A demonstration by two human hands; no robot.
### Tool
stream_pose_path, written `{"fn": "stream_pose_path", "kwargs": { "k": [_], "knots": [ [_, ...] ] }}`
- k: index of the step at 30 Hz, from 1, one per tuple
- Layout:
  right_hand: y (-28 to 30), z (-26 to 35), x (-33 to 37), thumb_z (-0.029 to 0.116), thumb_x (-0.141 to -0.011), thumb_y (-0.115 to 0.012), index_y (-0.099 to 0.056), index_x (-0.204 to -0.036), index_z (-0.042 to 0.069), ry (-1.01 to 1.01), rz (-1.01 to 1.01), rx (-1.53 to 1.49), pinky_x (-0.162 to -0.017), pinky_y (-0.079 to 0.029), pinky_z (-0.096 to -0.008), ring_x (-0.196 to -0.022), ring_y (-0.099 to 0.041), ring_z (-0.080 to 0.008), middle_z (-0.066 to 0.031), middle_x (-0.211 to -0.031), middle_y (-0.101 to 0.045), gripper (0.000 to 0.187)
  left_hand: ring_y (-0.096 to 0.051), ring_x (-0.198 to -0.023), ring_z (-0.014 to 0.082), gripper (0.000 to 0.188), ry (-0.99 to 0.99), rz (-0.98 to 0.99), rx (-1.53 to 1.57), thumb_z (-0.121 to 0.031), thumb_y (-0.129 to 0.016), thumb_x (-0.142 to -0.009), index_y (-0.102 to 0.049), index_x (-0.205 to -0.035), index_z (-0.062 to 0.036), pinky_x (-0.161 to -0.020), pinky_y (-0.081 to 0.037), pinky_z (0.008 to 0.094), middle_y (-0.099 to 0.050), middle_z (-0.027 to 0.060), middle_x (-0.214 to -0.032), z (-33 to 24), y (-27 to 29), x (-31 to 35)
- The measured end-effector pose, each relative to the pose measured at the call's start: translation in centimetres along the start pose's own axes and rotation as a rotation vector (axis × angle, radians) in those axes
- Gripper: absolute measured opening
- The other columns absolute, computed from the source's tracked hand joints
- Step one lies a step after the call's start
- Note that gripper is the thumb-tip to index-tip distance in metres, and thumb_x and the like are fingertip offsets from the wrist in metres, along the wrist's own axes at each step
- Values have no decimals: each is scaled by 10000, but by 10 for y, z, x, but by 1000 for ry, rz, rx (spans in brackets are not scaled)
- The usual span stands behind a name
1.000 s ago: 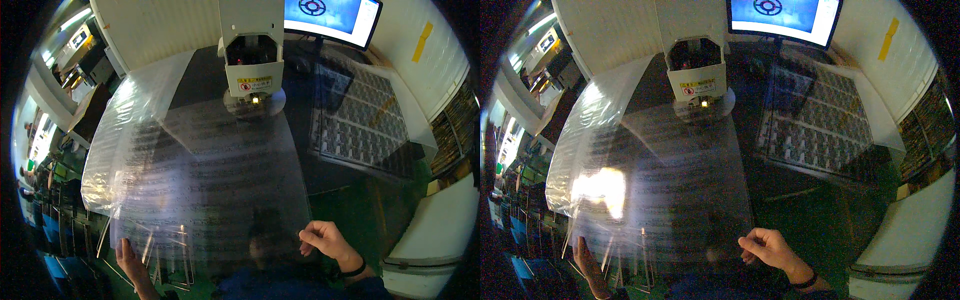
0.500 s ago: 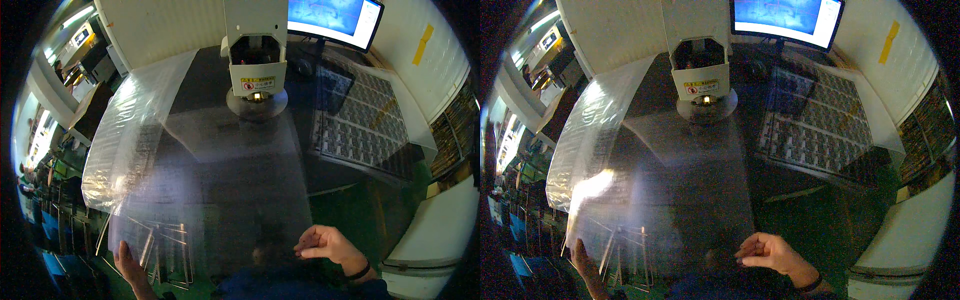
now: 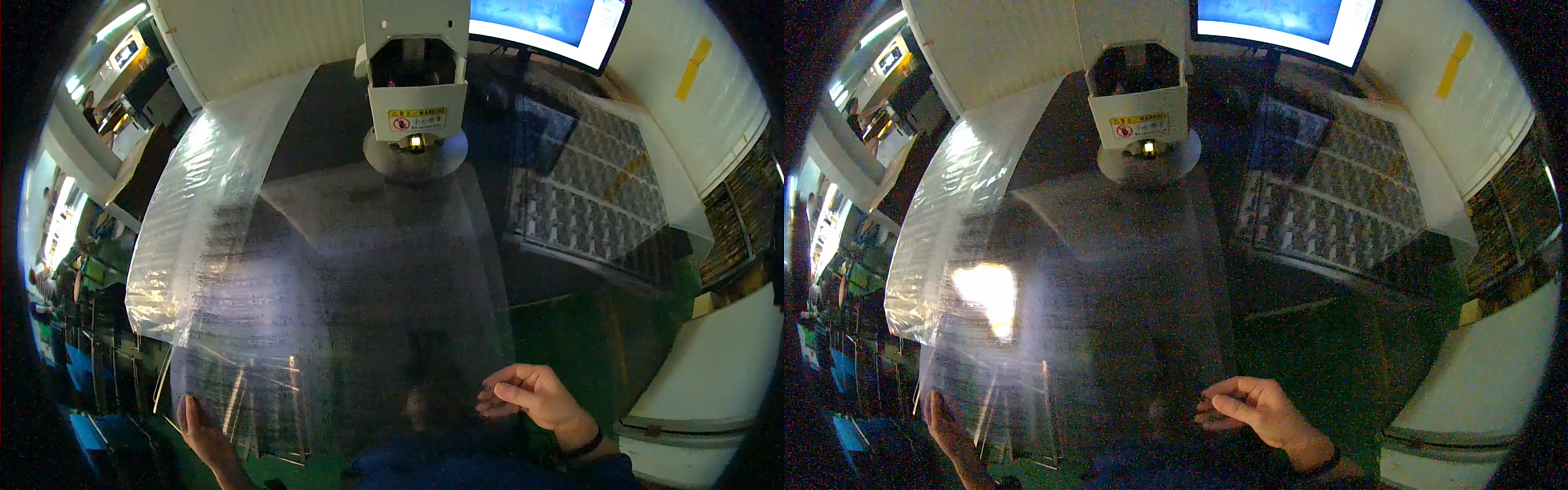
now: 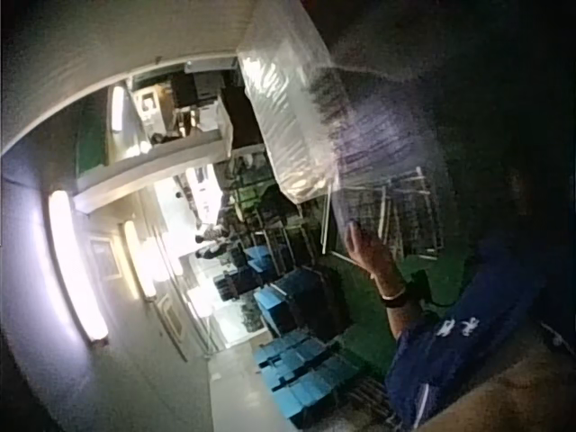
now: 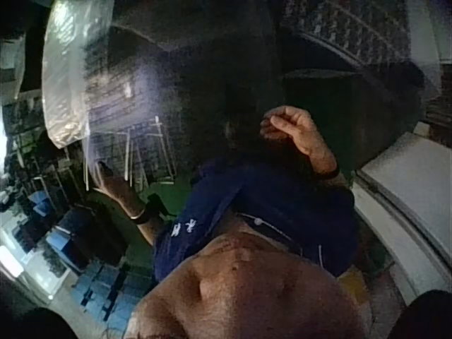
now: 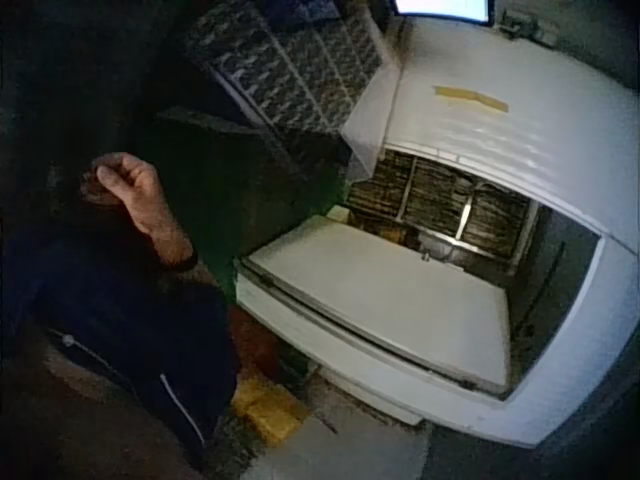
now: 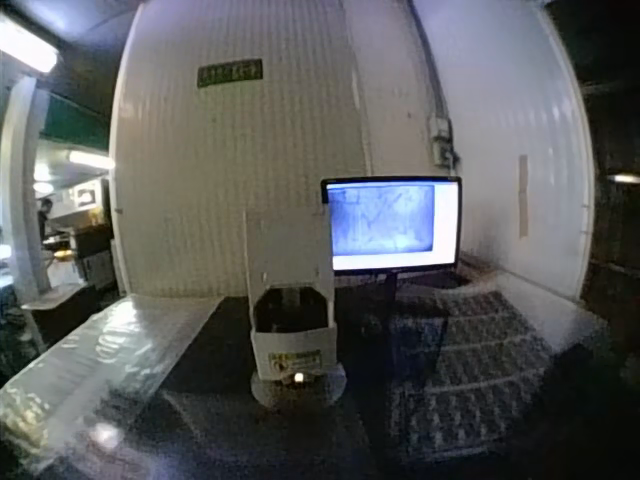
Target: Inspecting and organizing transparent printed circuit sheets using a magnification device and backlight.
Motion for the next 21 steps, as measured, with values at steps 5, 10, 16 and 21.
{"fn": "stream_pose_path", "kwargs": {
  "k": [5,10,16,21],
  "knots": [
    [-2,10,-10,73,-856,-507,-510,-1034,-59,29,-17,48,-752,-526,-347,-864,-605,-259,-175,-952,-584,222,-493,-856,120,268,-156,26,-103,-186,-572,-829,-541,-1011,8,-744,-400,252,-538,49,-916,0,-4,-2],
    [-1,22,-17,73,-853,-512,-516,-1022,-60,64,-20,46,-736,-531,-354,-848,-608,-257,-167,-931,-588,215,-487,-820,104,254,-100,3,-85,-170,-574,-828,-535,-1009,4,-712,-400,228,-534,42,-902,2,-12,-5],
    [1,27,-22,74,-850,-518,-525,-1005,-60,98,-26,60,-724,-536,-355,-826,-612,-255,-164,-911,-592,205,-492,-822,98,240,-16,31,17,-162,-574,-829,-536,-1005,-2,-685,-387,208,-540,37,-907,-1,-27,-2],
    [1,29,-23,81,-849,-522,-529,-1000,-58,105,-28,72,-716,-538,-352,-818,-614,-256,-162,-907,-593,205,-490,-867,109,255,1,17,6,-185,-580,-825,-538,-1008,-12,-742,-376,238,-542,41,-925,-1,-31,-1]
  ]
}}
Point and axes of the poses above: each hand's wrist, its own x-axis away from the middle knuckle, its own y-axis out of the back of the hand, z = x × y, the point moved 4 cm from there along -x, towards the middle knuckle
